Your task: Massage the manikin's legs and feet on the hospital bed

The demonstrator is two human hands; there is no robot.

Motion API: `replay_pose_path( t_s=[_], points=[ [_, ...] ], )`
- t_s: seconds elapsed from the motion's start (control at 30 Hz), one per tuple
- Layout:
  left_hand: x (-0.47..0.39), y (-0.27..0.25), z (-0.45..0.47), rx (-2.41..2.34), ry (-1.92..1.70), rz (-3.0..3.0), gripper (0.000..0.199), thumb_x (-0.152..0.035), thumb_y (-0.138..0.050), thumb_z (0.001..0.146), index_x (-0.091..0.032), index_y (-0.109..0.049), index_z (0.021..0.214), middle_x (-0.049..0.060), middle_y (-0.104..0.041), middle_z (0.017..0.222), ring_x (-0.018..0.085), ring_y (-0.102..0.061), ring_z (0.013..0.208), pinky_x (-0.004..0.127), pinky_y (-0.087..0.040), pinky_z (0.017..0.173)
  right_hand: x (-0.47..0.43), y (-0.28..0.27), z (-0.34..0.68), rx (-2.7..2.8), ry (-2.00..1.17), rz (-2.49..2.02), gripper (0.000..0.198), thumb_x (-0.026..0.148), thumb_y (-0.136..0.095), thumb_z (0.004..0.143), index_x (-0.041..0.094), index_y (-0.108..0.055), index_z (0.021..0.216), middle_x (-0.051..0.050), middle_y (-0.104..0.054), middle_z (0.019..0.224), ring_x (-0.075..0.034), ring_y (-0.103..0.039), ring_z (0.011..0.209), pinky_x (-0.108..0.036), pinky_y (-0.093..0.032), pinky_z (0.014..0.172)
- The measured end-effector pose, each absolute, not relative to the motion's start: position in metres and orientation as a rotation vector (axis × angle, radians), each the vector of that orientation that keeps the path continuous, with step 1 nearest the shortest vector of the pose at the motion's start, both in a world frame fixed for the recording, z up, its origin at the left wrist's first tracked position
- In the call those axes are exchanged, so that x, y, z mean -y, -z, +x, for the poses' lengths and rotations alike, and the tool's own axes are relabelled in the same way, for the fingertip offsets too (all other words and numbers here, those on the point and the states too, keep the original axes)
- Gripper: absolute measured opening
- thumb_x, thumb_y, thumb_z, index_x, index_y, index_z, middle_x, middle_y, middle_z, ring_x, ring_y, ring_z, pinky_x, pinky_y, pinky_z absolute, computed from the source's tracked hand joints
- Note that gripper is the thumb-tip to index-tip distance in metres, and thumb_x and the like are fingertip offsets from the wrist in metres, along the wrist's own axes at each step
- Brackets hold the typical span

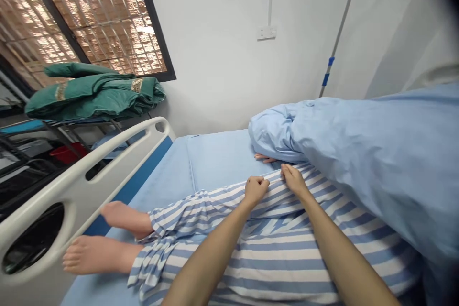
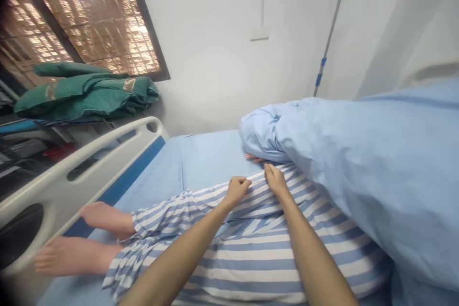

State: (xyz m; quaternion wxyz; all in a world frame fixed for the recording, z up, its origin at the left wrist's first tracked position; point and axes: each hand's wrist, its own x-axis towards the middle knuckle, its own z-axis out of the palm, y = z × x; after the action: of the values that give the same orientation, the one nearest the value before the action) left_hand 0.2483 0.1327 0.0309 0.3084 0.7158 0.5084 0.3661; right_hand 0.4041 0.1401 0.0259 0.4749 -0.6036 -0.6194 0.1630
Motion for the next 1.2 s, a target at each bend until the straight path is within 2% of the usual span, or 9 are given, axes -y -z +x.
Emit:
replay_pose_path(
  t_s=[0.17,0.27,0.43,0.6,0.73,0.97,1.2],
  points=[
    [-0.099,-0.052,0.144,-1.304,-0.773,1.921,0.032,-0.033,-0.039,0.065,-0.016,-0.025,0.042,-0.005,-0.017,0.044,0.005,-0.021,0.044,0.020,-0.017,0.044,-0.139,-0.027,0.408,1.535,-0.427,-1.485,0.040,0.045,-0.026,0.080,0.018,-0.039,0.054,0.002,-0.043,0.048,-0.010,-0.041,0.049,-0.021,-0.031,0.050],
    [-0.064,-0.058,0.051,-1.521,-0.791,1.884,0.037,-0.040,-0.037,0.068,-0.017,-0.023,0.043,-0.005,-0.018,0.045,0.005,-0.021,0.046,0.021,-0.018,0.046,-0.140,-0.025,0.406,1.593,-0.407,-1.508,0.039,0.044,-0.024,0.081,0.019,-0.038,0.054,0.002,-0.044,0.049,-0.011,-0.042,0.050,-0.022,-0.030,0.050],
    [-0.011,-0.031,-0.055,-1.846,-0.737,1.819,0.037,-0.040,-0.034,0.071,-0.016,-0.028,0.044,-0.004,-0.027,0.045,0.007,-0.028,0.049,0.020,-0.020,0.048,-0.143,-0.027,0.398,1.794,-0.213,-1.719,0.034,0.040,-0.024,0.080,0.020,-0.038,0.057,-0.001,-0.049,0.053,-0.014,-0.044,0.051,-0.023,-0.027,0.050],
    [0.001,-0.016,-0.067,-2.205,-0.677,1.910,0.037,-0.034,-0.030,0.075,-0.015,-0.043,0.046,-0.002,-0.046,0.047,0.008,-0.038,0.051,0.021,-0.019,0.050,-0.132,-0.034,0.370,1.816,-0.077,-1.909,0.032,0.035,-0.025,0.079,0.020,-0.043,0.058,-0.006,-0.053,0.058,-0.016,-0.047,0.054,-0.025,-0.026,0.050],
    [-0.002,-0.020,-0.069,-2.222,-0.589,1.965,0.037,-0.032,-0.030,0.076,-0.017,-0.051,0.050,0.000,-0.056,0.054,0.009,-0.046,0.055,0.022,-0.020,0.052,-0.096,-0.038,0.292,1.920,-0.148,-1.752,0.038,0.037,-0.021,0.082,0.019,-0.044,0.058,-0.004,-0.053,0.056,-0.015,-0.046,0.054,-0.024,-0.028,0.052],
    [0.004,-0.023,-0.099,-2.093,-0.504,2.161,0.030,-0.031,-0.031,0.077,-0.019,-0.057,0.068,0.003,-0.062,0.072,0.014,-0.054,0.070,0.023,-0.029,0.060,-0.023,-0.028,0.101,2.190,-0.303,-1.393,0.040,0.034,-0.021,0.085,0.017,-0.046,0.058,0.001,-0.050,0.053,-0.010,-0.046,0.052,-0.019,-0.025,0.051],
    [0.003,-0.022,-0.110,-1.994,-0.442,2.331,0.028,-0.027,-0.030,0.077,-0.017,-0.056,0.072,0.005,-0.061,0.071,0.015,-0.055,0.067,0.025,-0.032,0.062,-0.006,-0.021,0.061,2.243,-0.187,-1.600,0.026,0.031,-0.033,0.082,0.016,-0.049,0.067,-0.001,-0.057,0.062,-0.012,-0.051,0.058,-0.021,-0.023,0.051]
  ],
)
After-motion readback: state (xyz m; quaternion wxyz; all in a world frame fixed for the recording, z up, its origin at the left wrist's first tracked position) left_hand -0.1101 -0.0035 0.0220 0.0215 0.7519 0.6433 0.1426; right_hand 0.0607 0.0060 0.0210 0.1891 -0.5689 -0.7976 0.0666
